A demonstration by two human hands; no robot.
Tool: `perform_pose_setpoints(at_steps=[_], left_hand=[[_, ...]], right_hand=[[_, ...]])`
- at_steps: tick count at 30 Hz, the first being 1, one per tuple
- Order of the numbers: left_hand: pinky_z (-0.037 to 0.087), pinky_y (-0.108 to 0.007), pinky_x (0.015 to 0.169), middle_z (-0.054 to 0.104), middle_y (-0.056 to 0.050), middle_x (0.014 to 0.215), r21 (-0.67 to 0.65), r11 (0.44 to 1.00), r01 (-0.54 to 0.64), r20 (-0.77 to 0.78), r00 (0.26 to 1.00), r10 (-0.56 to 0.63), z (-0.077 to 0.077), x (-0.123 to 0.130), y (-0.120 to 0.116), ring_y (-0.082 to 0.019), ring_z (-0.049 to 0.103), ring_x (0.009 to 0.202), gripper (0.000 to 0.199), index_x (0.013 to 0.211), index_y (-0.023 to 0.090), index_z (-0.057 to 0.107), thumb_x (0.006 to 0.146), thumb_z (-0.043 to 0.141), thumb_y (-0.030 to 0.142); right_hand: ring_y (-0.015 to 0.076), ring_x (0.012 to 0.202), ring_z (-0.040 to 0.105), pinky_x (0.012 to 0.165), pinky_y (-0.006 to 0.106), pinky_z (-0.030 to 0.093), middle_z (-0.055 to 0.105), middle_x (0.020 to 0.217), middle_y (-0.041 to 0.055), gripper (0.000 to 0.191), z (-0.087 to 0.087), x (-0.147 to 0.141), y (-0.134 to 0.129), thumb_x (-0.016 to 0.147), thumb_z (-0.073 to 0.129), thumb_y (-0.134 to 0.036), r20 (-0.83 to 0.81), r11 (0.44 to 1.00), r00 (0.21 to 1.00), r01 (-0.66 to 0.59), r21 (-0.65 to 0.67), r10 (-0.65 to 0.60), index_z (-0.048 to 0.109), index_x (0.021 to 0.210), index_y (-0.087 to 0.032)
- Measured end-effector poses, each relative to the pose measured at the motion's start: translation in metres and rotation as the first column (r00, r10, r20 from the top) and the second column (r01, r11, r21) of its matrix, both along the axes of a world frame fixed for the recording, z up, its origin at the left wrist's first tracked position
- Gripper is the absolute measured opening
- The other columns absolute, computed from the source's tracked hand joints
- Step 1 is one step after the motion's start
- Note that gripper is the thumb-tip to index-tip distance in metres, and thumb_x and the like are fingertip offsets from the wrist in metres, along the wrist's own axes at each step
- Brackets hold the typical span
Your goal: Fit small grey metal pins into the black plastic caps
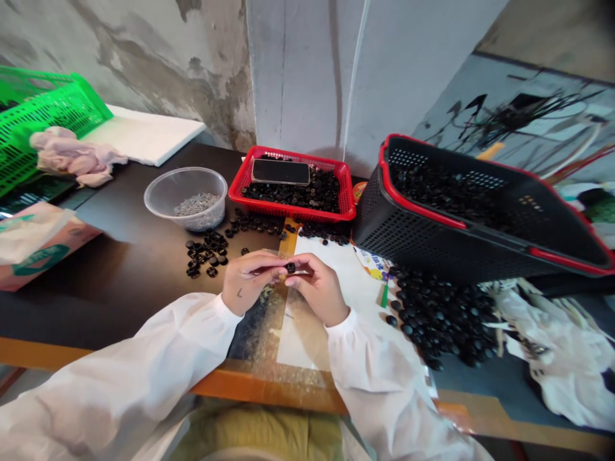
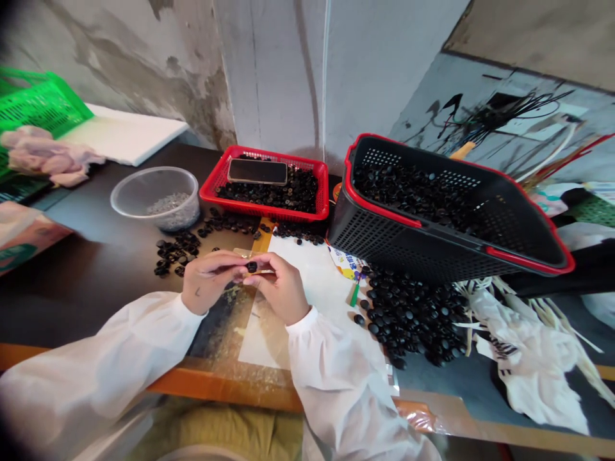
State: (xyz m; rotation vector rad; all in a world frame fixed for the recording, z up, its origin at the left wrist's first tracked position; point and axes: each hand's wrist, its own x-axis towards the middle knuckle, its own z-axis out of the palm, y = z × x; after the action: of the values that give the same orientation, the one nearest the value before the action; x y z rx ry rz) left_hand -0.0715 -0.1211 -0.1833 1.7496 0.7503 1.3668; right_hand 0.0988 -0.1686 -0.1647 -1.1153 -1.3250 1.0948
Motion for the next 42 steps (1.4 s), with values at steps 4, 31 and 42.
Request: perform_pose_setpoints(at_steps=[4, 31, 42], left_hand=[[0.056, -0.02, 0.056, 0.076, -0.006, 0.09, 0.018, 1.0, 0.001, -0.032, 0.999, 0.0, 0.0, -0.003, 0.003, -0.011, 0.067, 0.065, 0.009, 0.091, 0.021, 0.08, 0.083, 0.076, 0.02], [0.055, -0.03, 0.096, 0.07, -0.011, 0.125, 0.189, 0.967, 0.172, -0.324, 0.94, -0.103, 0.009, 0.002, -0.014, -0.022, 0.069, 0.111, 0.051, 0.139, 0.022, 0.056, 0.097, 0.05, 0.05], [0.055, -0.027, 0.091, 0.071, -0.008, 0.124, 0.087, 0.982, 0.17, -0.312, 0.94, -0.135, -0.005, 0.001, -0.013, -0.022, 0.071, 0.106, 0.042, 0.134, 0.025, 0.062, 0.098, 0.052, 0.046]], right_hand=[[0.0172, 0.1, 0.069, 0.088, 0.03, 0.056, 0.072, 0.113, 0.0029, 0.03, -0.002, 0.003, 0.0, 0.084, 0.069, -0.024, 0.079, 0.999, 0.997, -0.008, 0.035, 0.006, 0.068, 0.113, -0.026], [0.0207, 0.077, 0.074, 0.072, 0.032, 0.06, 0.079, 0.088, 0.0023, 0.021, -0.004, -0.009, -0.008, 0.081, 0.065, -0.022, 0.104, 0.984, 0.985, 0.121, 0.129, -0.135, 0.079, 0.096, -0.024], [0.0196, 0.083, 0.074, 0.077, 0.029, 0.059, 0.08, 0.094, 0.0013, 0.022, -0.003, -0.01, -0.009, 0.083, 0.063, -0.021, 0.259, 0.986, 0.953, 0.135, 0.097, -0.156, 0.08, 0.096, -0.024]])
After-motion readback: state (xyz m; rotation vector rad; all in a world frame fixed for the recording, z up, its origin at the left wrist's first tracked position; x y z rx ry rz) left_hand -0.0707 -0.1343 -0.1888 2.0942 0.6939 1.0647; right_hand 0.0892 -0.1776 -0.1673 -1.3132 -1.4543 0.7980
